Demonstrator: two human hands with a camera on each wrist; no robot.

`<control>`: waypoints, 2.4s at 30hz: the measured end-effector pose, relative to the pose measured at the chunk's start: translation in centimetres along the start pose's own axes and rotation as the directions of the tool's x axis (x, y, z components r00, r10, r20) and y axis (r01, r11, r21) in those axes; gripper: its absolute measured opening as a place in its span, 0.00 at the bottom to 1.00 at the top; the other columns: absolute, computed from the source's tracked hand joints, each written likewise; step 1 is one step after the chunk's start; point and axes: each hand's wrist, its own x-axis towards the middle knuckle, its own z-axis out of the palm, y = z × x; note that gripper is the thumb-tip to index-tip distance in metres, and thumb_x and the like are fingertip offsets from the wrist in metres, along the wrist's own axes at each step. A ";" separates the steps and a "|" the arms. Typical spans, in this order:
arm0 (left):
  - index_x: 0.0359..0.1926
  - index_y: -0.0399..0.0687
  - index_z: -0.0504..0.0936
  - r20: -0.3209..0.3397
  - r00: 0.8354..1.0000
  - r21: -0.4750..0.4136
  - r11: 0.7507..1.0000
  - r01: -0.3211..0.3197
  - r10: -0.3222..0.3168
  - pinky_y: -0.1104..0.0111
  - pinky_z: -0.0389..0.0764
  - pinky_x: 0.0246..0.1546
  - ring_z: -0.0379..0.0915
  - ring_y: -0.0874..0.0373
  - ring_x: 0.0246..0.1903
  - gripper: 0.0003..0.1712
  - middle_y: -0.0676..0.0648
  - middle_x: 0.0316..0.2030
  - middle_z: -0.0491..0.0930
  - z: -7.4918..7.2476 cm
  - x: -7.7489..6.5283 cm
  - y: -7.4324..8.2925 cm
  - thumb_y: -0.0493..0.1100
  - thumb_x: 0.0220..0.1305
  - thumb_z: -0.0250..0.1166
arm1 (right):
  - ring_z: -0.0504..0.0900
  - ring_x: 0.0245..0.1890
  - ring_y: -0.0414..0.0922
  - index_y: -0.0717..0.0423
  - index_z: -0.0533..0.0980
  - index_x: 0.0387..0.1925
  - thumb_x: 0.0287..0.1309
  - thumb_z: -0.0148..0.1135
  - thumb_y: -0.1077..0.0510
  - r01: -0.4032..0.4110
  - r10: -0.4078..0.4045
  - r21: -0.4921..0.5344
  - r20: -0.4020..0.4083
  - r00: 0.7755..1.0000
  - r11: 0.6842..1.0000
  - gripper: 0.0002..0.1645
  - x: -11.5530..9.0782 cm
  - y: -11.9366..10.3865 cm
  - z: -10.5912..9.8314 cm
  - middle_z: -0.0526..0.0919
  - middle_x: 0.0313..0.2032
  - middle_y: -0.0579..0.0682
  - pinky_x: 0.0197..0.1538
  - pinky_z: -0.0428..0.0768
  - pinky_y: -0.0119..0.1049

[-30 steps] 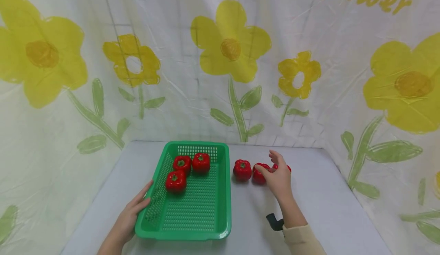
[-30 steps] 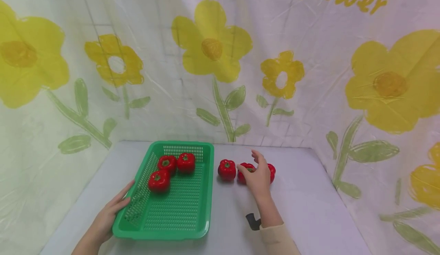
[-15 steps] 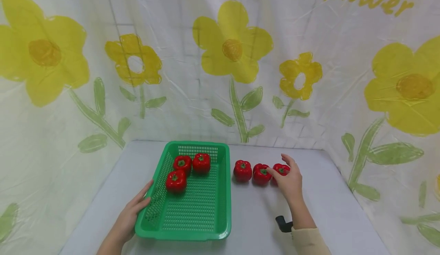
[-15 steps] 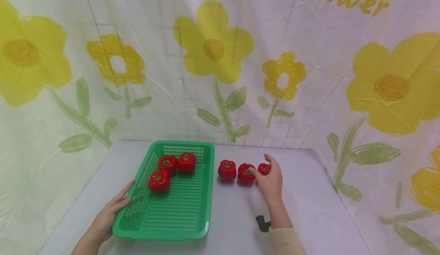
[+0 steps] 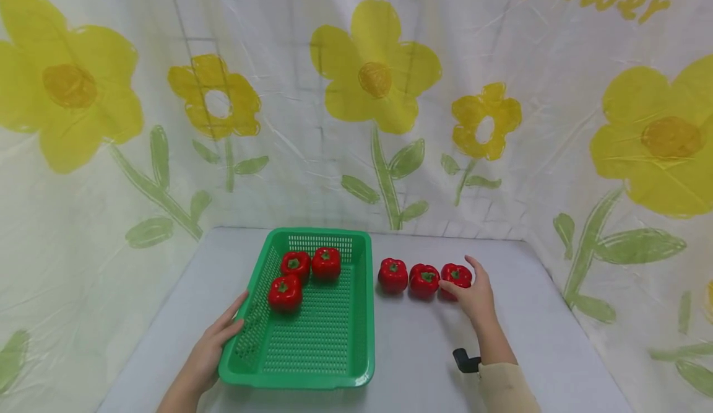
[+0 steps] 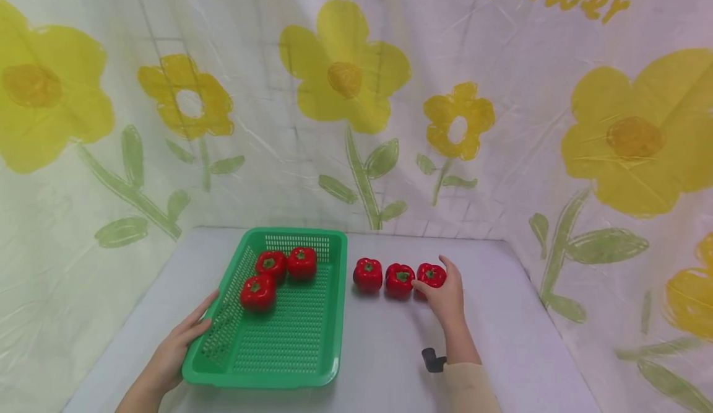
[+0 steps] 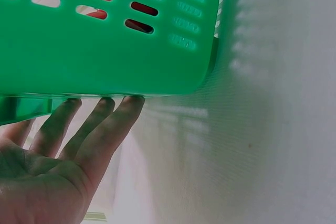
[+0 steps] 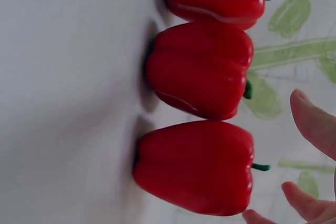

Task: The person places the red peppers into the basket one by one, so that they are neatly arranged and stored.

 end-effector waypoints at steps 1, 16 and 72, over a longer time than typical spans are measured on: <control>0.81 0.67 0.47 -0.002 1.000 0.001 1.000 0.001 -0.001 0.76 0.71 0.60 0.31 0.40 0.79 0.36 0.47 0.81 0.35 0.0 0.0 0.0 0.58 0.79 0.47 | 0.50 0.76 0.66 0.50 0.50 0.79 0.56 0.75 0.51 -0.013 0.013 0.008 0.012 1.000 1.000 0.58 0.1 0.2 0.0 0.51 0.77 0.65 0.67 0.69 0.67; 0.81 0.68 0.48 -0.014 1.000 -0.047 0.999 0.002 -0.003 0.73 0.78 0.56 0.43 0.44 0.76 0.35 0.46 0.81 0.38 0.2 0.0 -0.2 0.57 0.79 0.48 | 0.51 0.76 0.68 0.54 0.49 0.80 0.60 0.71 0.57 -0.117 0.114 0.099 0.036 0.993 0.988 0.55 0.8 1.9 0.4 0.51 0.77 0.66 0.70 0.66 0.63; 0.81 0.65 0.47 0.008 1.000 -0.012 1.000 -0.005 0.005 0.78 0.73 0.55 0.33 0.39 0.79 0.36 0.45 0.81 0.35 0.1 0.1 0.0 0.56 0.79 0.48 | 0.62 0.72 0.60 0.49 0.54 0.79 0.57 0.74 0.44 0.031 -0.023 0.199 -0.046 0.999 0.979 0.55 -1.9 -4.8 -1.1 0.61 0.74 0.58 0.62 0.78 0.59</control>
